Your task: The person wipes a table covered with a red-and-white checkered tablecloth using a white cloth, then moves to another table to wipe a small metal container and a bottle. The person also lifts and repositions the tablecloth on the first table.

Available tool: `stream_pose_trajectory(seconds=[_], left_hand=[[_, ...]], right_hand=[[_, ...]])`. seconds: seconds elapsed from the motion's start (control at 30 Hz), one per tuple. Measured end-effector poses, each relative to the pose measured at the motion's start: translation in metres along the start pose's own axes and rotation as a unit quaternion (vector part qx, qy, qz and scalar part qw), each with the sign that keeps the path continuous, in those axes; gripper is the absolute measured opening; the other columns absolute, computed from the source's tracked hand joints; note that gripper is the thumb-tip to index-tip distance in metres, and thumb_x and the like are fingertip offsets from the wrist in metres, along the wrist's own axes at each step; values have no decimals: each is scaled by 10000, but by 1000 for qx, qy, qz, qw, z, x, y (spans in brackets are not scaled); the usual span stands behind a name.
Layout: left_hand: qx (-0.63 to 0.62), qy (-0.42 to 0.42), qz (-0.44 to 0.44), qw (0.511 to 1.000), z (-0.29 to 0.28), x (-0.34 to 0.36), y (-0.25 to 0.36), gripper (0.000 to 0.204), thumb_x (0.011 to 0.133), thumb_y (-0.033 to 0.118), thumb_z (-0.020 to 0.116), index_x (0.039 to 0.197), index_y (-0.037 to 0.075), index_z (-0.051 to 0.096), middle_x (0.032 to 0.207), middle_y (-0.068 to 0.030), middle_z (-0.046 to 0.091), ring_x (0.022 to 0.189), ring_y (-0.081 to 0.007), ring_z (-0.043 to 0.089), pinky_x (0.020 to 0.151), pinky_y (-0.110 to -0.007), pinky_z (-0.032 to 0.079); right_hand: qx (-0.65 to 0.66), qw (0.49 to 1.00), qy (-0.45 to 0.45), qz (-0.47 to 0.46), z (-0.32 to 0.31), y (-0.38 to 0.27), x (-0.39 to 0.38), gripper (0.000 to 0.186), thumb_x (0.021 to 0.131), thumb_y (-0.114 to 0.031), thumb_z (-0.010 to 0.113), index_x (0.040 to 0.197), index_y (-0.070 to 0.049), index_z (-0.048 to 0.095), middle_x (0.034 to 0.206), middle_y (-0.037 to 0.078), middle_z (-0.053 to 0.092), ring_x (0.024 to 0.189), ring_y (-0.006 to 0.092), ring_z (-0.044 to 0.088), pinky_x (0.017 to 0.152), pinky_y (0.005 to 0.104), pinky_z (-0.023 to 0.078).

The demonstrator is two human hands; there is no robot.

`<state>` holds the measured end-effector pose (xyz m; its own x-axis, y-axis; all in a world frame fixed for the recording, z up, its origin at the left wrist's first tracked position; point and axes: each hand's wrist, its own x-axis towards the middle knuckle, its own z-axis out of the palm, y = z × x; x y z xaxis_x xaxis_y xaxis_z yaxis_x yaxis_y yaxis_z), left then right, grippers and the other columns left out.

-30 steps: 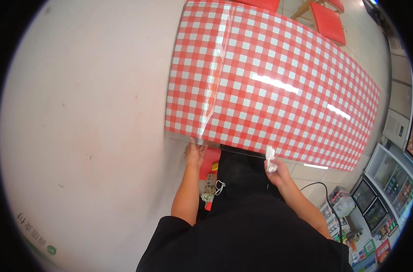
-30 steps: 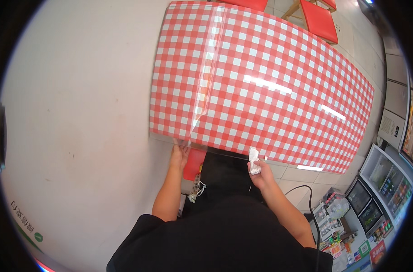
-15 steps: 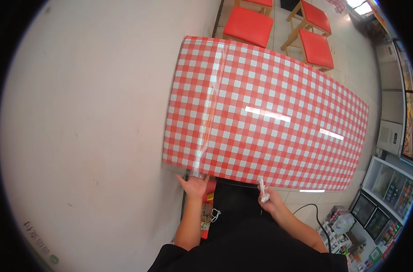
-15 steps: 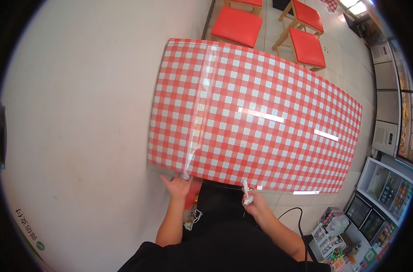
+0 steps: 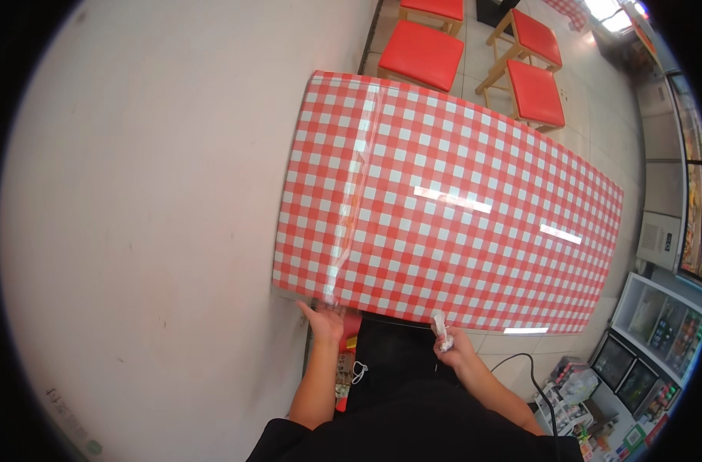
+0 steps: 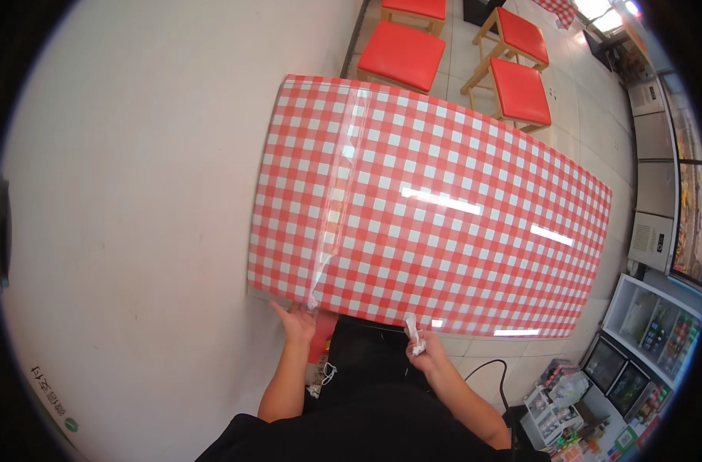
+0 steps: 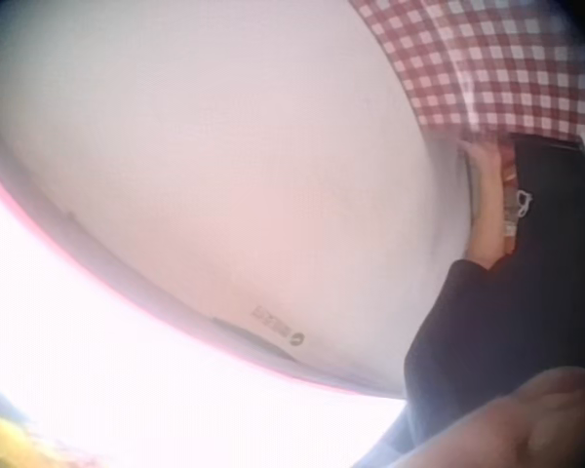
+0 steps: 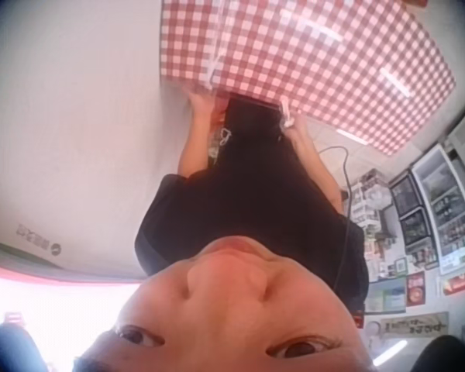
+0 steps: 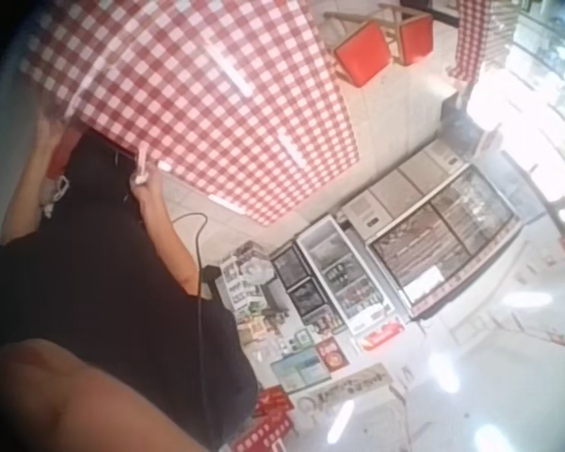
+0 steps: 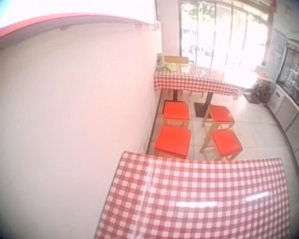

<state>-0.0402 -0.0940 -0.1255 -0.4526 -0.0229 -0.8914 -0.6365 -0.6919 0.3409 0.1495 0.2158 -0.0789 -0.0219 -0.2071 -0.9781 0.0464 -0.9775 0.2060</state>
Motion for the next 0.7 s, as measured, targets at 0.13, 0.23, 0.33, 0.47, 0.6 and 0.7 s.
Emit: stream_pose_trajectory(seconds=[0.13, 0.23, 0.33, 0.47, 0.6, 0.7], left_hand=[[-15, -3, -17, 1000, -6, -1, 1, 1163, 883, 956, 316, 1649, 81, 307, 1696, -92, 337, 1493, -320, 372, 1242, -490, 242], [9, -30, -10, 999, -13, 7, 0, 1099, 905, 928, 324, 1651, 120, 314, 1692, -70, 346, 1498, -319, 367, 1247, -496, 227], [2, -23, -20, 1000, -20, 13, 0, 1067, 919, 912, 318, 1661, 145, 300, 1696, -53, 344, 1507, -321, 361, 1249, -498, 217], [6, -4, -23, 1000, -14, 12, 0, 1067, 923, 906, 318, 1657, 132, 308, 1699, -48, 341, 1509, -321, 362, 1253, -489, 212], [1, -9, -21, 1000, -15, 12, -1, 1056, 932, 893, 329, 1657, 126, 309, 1710, -51, 327, 1523, -325, 340, 1269, -488, 191], [0, -20, -23, 1000, -16, 11, 2, 1037, 949, 872, 329, 1663, 120, 298, 1718, -63, 312, 1540, -331, 313, 1281, -490, 173]], right_hand=[[0, 1000, -21, 22, -3, -4, 1, 366, 921, -17, 525, 1287, -38, 545, 1154, 165, 737, 620, 158, 595, 541, 258, 523], [-11, 999, -39, 30, -9, -5, 4, 339, 928, -33, 533, 1266, -62, 551, 1130, 165, 747, 603, 149, 586, 528, 253, 512], [-35, 999, -19, 17, -11, -5, 7, 308, 928, -47, 548, 1233, -86, 561, 1068, 148, 748, 575, 149, 575, 517, 254, 505], [-43, 999, 2, 22, -10, -7, 10, 286, 920, -52, 563, 1202, -103, 573, 989, 119, 733, 555, 154, 568, 513, 264, 505], [-43, 999, -2, 17, -11, -8, 8, 277, 919, -49, 567, 1191, -102, 582, 936, 99, 713, 558, 155, 572, 515, 269, 506], [-49, 999, -8, 17, -8, -6, 4, 269, 920, -50, 567, 1184, -101, 587, 910, 91, 702, 557, 153, 572, 512, 266, 500]])
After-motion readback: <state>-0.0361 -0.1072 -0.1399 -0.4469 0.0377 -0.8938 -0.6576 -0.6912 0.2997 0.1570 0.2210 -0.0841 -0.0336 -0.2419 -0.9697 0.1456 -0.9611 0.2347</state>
